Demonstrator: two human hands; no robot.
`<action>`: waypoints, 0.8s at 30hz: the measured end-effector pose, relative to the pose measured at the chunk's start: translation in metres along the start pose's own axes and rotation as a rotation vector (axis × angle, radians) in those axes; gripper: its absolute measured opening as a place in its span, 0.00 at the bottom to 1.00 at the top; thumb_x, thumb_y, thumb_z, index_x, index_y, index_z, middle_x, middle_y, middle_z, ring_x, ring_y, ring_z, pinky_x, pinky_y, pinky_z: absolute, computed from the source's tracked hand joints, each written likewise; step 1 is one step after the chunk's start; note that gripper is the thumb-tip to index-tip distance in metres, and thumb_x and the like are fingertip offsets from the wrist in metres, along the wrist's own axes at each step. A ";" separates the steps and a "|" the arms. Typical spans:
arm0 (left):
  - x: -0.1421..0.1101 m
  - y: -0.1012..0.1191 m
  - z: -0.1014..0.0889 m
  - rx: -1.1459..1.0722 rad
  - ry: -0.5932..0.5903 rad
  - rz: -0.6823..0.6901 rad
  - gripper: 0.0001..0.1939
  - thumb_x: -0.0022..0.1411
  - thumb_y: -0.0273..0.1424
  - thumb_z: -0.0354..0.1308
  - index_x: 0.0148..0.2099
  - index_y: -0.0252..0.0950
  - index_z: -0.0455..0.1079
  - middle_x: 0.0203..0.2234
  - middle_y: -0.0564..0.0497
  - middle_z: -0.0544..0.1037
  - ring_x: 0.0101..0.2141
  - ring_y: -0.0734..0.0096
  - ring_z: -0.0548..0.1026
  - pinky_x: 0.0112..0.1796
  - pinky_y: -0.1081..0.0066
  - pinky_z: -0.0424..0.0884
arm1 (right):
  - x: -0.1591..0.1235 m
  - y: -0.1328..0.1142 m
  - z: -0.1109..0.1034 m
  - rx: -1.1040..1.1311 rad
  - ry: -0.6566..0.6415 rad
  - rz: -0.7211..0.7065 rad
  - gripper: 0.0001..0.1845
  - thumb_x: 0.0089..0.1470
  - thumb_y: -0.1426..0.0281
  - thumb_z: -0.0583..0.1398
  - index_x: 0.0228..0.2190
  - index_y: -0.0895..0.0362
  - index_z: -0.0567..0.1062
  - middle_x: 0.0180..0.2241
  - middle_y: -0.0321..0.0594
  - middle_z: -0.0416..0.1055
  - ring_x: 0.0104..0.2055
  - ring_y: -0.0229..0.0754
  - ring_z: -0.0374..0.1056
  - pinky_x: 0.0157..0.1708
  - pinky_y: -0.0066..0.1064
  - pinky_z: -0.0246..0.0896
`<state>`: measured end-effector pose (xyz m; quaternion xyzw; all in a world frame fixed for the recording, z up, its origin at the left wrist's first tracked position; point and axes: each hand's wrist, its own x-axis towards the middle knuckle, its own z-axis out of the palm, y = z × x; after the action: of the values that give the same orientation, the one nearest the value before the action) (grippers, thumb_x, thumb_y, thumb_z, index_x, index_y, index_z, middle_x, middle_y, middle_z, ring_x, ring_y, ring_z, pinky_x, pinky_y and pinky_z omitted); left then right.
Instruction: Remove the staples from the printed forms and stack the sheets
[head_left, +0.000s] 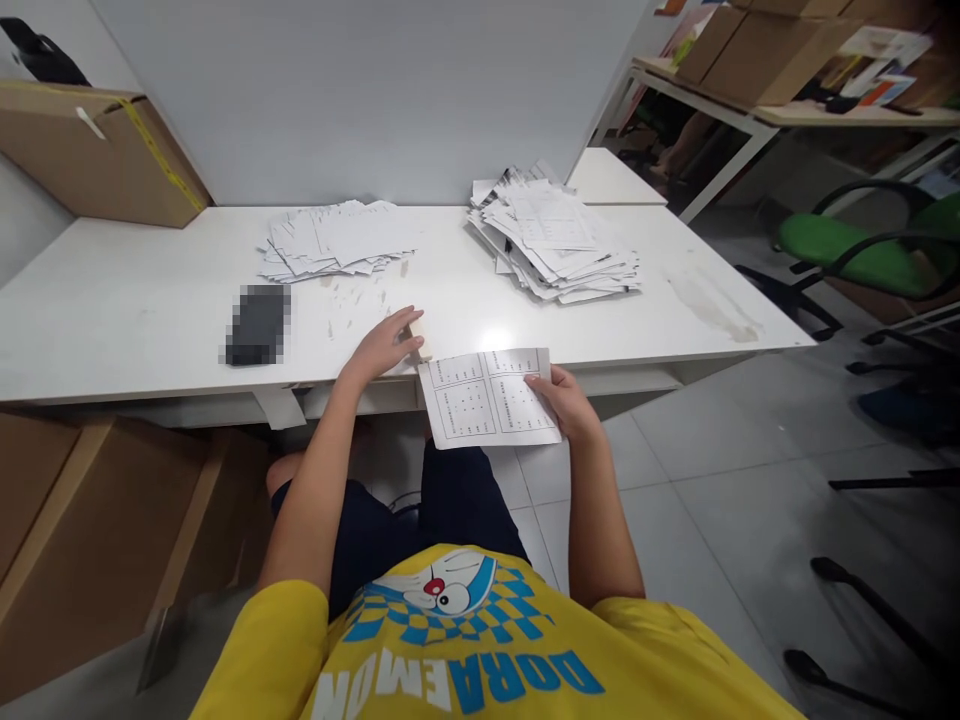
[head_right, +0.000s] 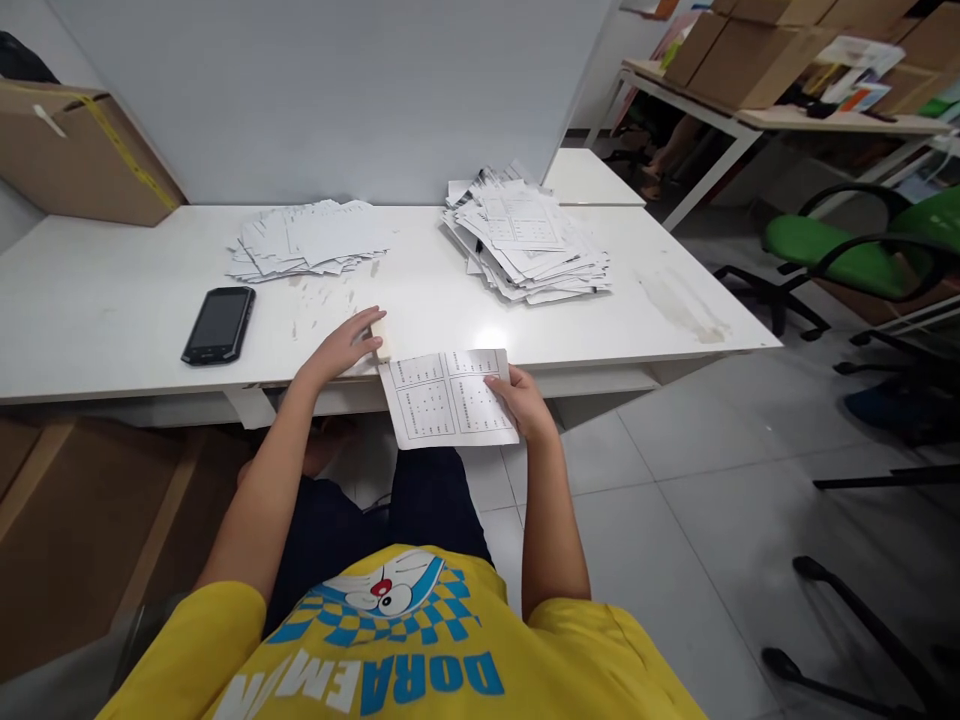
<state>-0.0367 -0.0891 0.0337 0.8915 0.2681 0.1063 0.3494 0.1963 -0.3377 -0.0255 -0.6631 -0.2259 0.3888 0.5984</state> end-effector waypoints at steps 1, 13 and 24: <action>0.000 0.000 0.000 -0.001 0.002 0.002 0.35 0.67 0.54 0.49 0.72 0.51 0.58 0.74 0.54 0.54 0.72 0.53 0.53 0.69 0.52 0.54 | -0.001 0.000 -0.001 -0.016 0.004 -0.001 0.25 0.39 0.54 0.72 0.38 0.52 0.80 0.39 0.43 0.82 0.42 0.54 0.78 0.40 0.43 0.73; 0.001 0.001 0.001 0.013 -0.022 0.004 0.33 0.69 0.53 0.48 0.72 0.54 0.56 0.75 0.58 0.50 0.73 0.53 0.49 0.69 0.51 0.52 | -0.001 -0.013 -0.008 -0.084 0.002 0.008 0.24 0.45 0.57 0.69 0.44 0.53 0.79 0.39 0.45 0.81 0.45 0.55 0.77 0.44 0.49 0.74; 0.000 -0.004 0.002 -0.002 -0.050 0.044 0.33 0.69 0.59 0.45 0.72 0.59 0.57 0.75 0.64 0.43 0.73 0.48 0.47 0.68 0.50 0.58 | 0.005 -0.014 -0.007 -0.101 -0.070 0.007 0.29 0.47 0.56 0.68 0.50 0.52 0.76 0.45 0.45 0.81 0.46 0.56 0.77 0.43 0.47 0.75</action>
<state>-0.0377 -0.0880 0.0293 0.8992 0.2396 0.0918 0.3544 0.2075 -0.3355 -0.0130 -0.6792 -0.2638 0.4022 0.5544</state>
